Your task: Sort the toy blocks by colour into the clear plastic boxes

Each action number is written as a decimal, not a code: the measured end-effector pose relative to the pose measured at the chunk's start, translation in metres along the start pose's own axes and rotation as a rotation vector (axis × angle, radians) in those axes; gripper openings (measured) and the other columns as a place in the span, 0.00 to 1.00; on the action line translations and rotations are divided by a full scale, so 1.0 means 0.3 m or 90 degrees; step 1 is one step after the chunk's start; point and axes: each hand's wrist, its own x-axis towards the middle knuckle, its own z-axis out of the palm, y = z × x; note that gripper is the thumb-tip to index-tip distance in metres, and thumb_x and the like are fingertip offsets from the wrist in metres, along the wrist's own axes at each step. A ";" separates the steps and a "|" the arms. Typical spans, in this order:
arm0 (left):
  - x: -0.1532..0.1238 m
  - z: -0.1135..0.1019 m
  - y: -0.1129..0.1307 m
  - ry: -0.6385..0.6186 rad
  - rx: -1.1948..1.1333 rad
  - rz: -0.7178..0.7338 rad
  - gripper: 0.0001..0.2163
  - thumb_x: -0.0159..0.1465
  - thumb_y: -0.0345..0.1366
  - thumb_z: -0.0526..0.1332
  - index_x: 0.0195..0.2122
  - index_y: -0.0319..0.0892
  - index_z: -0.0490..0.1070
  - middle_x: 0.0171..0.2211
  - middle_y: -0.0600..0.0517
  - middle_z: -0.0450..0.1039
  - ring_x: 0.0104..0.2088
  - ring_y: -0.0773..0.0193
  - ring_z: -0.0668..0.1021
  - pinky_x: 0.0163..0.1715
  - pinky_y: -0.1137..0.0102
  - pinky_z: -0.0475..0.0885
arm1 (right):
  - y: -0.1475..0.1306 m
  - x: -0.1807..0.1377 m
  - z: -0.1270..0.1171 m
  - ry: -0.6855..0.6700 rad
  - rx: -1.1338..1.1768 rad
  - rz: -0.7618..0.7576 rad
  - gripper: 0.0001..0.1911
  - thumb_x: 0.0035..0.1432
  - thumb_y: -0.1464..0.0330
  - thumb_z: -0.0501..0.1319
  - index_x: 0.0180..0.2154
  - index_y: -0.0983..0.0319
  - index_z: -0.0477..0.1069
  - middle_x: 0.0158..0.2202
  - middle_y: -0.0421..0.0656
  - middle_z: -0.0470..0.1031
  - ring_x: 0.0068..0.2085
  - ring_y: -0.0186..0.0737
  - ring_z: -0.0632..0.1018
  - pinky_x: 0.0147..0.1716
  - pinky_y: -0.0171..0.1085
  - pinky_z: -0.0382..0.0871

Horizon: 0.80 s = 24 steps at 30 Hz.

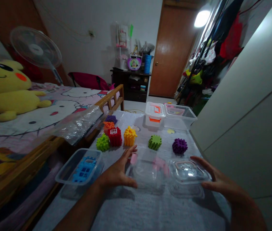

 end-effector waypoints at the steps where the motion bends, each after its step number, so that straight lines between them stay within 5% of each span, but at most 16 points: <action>1: 0.001 0.001 -0.003 -0.003 -0.010 0.001 0.63 0.37 0.53 0.77 0.70 0.46 0.42 0.68 0.39 0.49 0.66 0.43 0.56 0.64 0.52 0.53 | 0.000 -0.001 -0.003 -0.010 -0.005 0.008 0.51 0.39 0.48 0.71 0.63 0.58 0.61 0.66 0.53 0.61 0.64 0.62 0.63 0.62 0.53 0.59; 6: 0.005 0.022 -0.017 0.011 -0.080 0.016 0.50 0.51 0.62 0.66 0.68 0.46 0.46 0.65 0.38 0.54 0.63 0.44 0.62 0.60 0.52 0.60 | 0.021 0.001 -0.019 0.015 -0.018 0.011 0.50 0.43 0.48 0.68 0.65 0.57 0.57 0.67 0.52 0.59 0.64 0.62 0.63 0.62 0.53 0.60; 11: 0.003 0.045 -0.011 0.057 -0.061 0.065 0.44 0.55 0.62 0.63 0.67 0.46 0.49 0.67 0.41 0.51 0.66 0.44 0.57 0.64 0.52 0.54 | 0.064 0.004 -0.043 0.066 -0.020 0.003 0.47 0.46 0.49 0.66 0.64 0.56 0.58 0.66 0.51 0.59 0.64 0.62 0.63 0.61 0.53 0.62; 24: 0.002 0.044 0.034 0.049 0.044 0.086 0.50 0.40 0.50 0.77 0.64 0.48 0.58 0.63 0.43 0.57 0.60 0.45 0.67 0.62 0.54 0.60 | 0.116 0.045 -0.009 -0.007 -0.212 0.012 0.53 0.43 0.49 0.67 0.67 0.61 0.54 0.69 0.53 0.54 0.67 0.61 0.57 0.64 0.50 0.56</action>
